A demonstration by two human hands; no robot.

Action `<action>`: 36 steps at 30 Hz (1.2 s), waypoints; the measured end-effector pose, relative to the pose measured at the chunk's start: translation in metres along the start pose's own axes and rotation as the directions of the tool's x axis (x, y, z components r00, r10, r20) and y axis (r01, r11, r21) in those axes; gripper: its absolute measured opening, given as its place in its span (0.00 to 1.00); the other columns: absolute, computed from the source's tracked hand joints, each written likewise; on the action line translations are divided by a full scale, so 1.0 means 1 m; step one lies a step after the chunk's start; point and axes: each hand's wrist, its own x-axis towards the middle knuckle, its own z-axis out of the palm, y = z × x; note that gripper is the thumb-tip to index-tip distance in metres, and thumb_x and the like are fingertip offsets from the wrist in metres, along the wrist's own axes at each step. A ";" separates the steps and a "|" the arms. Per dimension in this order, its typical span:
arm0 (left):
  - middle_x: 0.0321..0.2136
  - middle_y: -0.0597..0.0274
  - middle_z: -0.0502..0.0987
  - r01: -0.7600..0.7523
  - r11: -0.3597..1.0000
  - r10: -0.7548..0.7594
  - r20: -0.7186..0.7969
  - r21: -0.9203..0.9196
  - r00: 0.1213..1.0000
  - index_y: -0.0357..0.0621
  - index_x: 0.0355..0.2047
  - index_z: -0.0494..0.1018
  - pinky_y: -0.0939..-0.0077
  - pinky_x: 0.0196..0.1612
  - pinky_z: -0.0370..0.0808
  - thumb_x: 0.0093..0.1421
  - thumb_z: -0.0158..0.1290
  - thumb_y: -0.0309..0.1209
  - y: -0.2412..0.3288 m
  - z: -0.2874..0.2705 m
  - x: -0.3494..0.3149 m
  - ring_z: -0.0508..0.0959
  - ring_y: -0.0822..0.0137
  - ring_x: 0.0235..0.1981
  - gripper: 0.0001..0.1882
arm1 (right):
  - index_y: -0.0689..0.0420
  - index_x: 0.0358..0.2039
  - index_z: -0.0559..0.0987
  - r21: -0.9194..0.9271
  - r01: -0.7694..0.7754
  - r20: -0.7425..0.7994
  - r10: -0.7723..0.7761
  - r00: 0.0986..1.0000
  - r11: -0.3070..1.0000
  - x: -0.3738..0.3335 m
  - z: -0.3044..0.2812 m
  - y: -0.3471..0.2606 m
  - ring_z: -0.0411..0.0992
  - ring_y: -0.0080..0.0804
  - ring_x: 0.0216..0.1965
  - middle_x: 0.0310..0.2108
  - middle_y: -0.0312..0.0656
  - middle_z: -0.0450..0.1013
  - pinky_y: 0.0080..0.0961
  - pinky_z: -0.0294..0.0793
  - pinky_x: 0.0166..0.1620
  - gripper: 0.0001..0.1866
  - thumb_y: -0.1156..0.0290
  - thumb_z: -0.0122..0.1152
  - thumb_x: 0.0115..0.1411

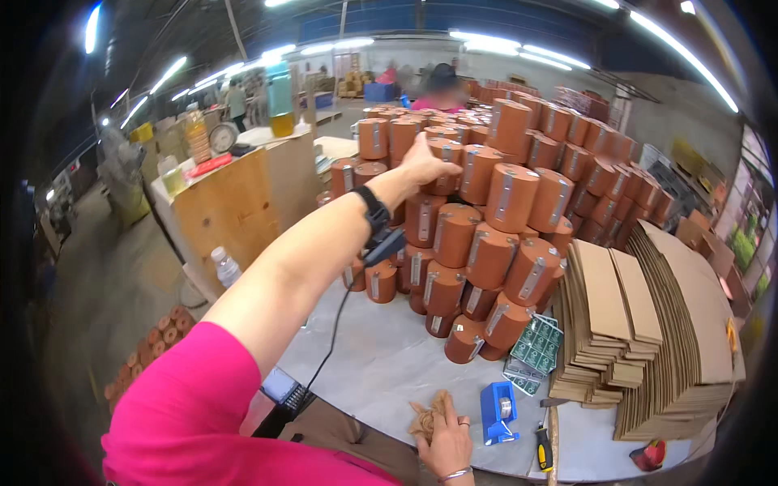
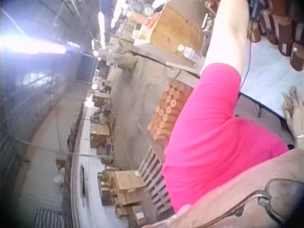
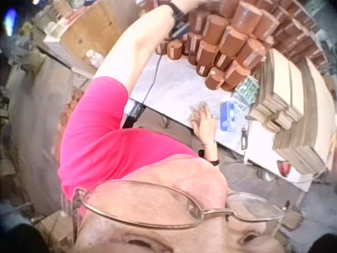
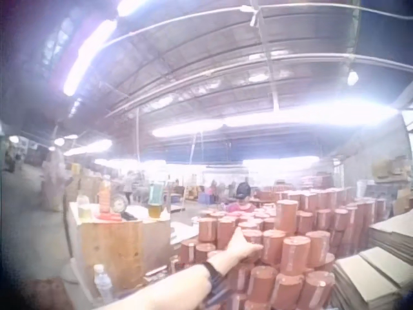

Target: Clean cylindrical parts with a cloth and liquid, wrap them in paper, and apply labels.

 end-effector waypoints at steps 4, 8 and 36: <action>0.50 0.44 0.74 -0.120 0.993 0.121 -0.225 0.019 0.967 0.34 0.53 0.64 0.63 0.55 0.72 0.32 0.75 0.40 0.010 0.020 -0.010 0.75 0.52 0.52 0.49 | 0.61 0.45 0.79 -0.094 0.247 -0.048 -0.252 0.966 0.964 -0.003 -0.003 0.007 0.71 0.52 0.42 0.55 0.50 0.71 0.39 0.75 0.44 0.25 0.66 0.70 0.46; 0.52 0.43 0.73 -0.220 0.960 0.167 -0.277 -0.173 0.946 0.31 0.59 0.63 0.66 0.59 0.69 0.33 0.74 0.38 0.014 0.009 -0.021 0.73 0.52 0.56 0.52 | 0.52 0.52 0.79 -0.014 0.130 -0.012 -0.130 0.991 0.991 0.001 0.007 0.026 0.69 0.53 0.56 0.55 0.54 0.71 0.50 0.66 0.58 0.19 0.69 0.57 0.59; 0.49 0.48 0.76 -0.020 0.985 0.057 0.219 -0.169 0.974 0.38 0.58 0.63 0.68 0.55 0.72 0.39 0.75 0.34 -0.176 -0.046 -0.395 0.78 0.59 0.49 0.47 | 0.64 0.35 0.78 0.312 0.234 -0.368 -0.111 0.923 0.921 0.115 0.005 -0.093 0.72 0.44 0.33 0.34 0.47 0.71 0.32 0.72 0.39 0.08 0.80 0.61 0.53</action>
